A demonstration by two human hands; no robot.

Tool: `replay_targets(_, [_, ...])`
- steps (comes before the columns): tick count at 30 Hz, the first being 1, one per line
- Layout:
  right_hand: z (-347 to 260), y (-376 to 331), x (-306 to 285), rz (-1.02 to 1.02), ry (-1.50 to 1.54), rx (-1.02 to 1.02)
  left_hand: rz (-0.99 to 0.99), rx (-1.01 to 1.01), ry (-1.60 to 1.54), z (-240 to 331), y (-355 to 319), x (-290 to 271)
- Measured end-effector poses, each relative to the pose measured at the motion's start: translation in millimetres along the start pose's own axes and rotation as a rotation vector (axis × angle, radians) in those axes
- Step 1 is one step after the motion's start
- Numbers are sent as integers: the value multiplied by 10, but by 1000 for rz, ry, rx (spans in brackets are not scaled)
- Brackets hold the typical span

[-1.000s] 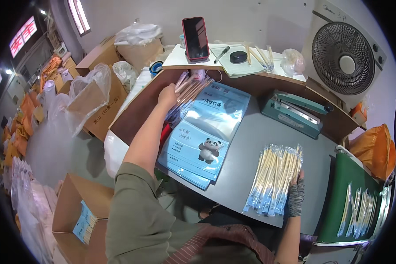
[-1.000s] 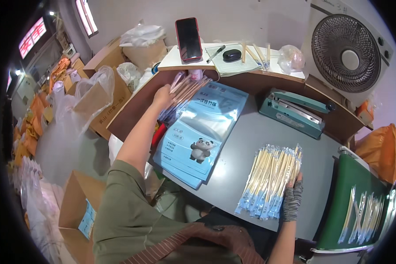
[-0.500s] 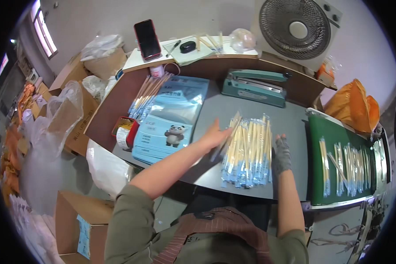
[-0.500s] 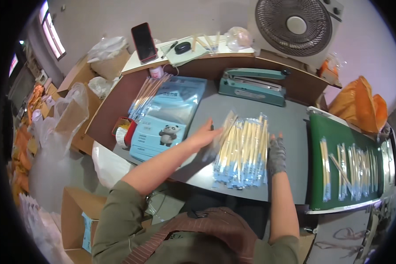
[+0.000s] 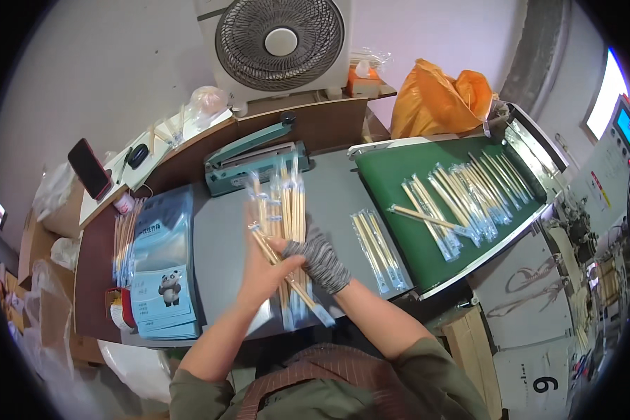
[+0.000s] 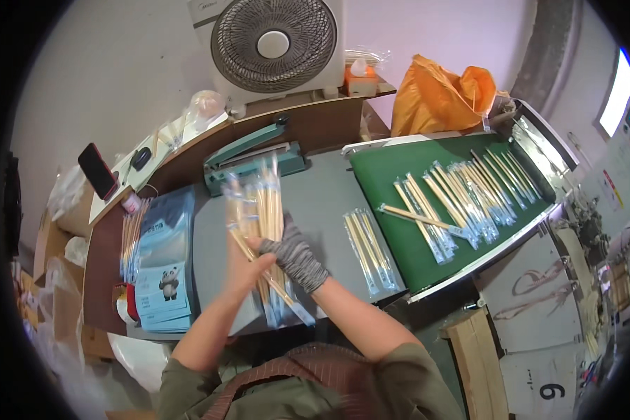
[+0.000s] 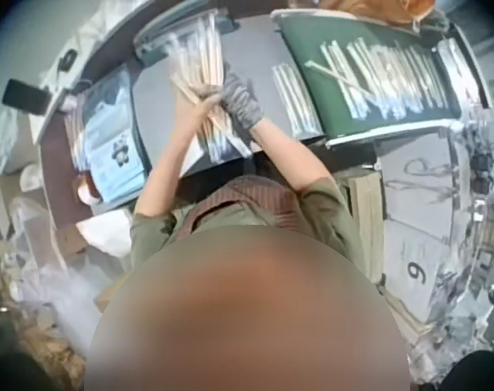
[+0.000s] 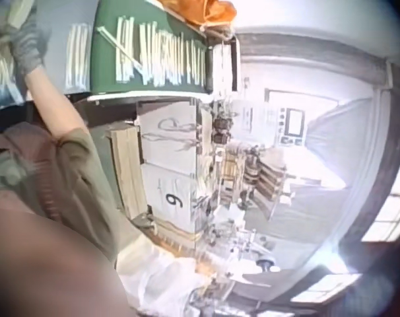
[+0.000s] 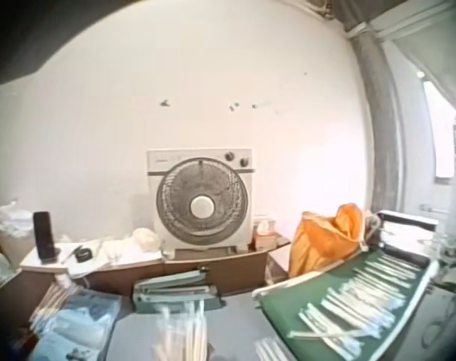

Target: Packaging bundles of wooden sticks into plastic bags and placing the finished bags into a shipping box.

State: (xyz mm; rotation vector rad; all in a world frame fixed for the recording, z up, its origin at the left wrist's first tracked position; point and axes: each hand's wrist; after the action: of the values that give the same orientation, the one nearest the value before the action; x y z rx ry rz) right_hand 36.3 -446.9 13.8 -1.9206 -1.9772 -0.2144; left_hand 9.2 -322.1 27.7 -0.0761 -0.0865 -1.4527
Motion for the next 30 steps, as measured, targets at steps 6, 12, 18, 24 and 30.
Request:
replay_targets(6, [-562, -43, -33, -179, -159, -395, -376, 303, -38, 384, 314, -153])
replay_targets(12, [-323, 183, 83, -210, -212, -414, -333, 525, 466, 93, 483, -270])
replay_targets(18, [-147, -509, 388, 72, -612, -885, -293, 687, 479, 199, -32, -616])
replay_targets(24, [-88, -731, 595, 26, -203, -361, -551, -220, -76, -285, -657, -679])
replay_targets(30, [694, -306, 160, -399, -50, 413, -592, -301, 428, -478, -767, -1175])
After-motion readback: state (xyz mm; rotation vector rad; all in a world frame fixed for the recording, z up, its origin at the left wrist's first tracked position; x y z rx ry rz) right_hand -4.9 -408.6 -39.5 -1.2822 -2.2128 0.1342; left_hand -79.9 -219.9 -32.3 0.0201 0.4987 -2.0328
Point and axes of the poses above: each hand's wrist, its own y-axis towards the middle knuckle, its own x-axis out of the palm, z = x × y, and after that the axes turned 13 degrees about z, right-handed
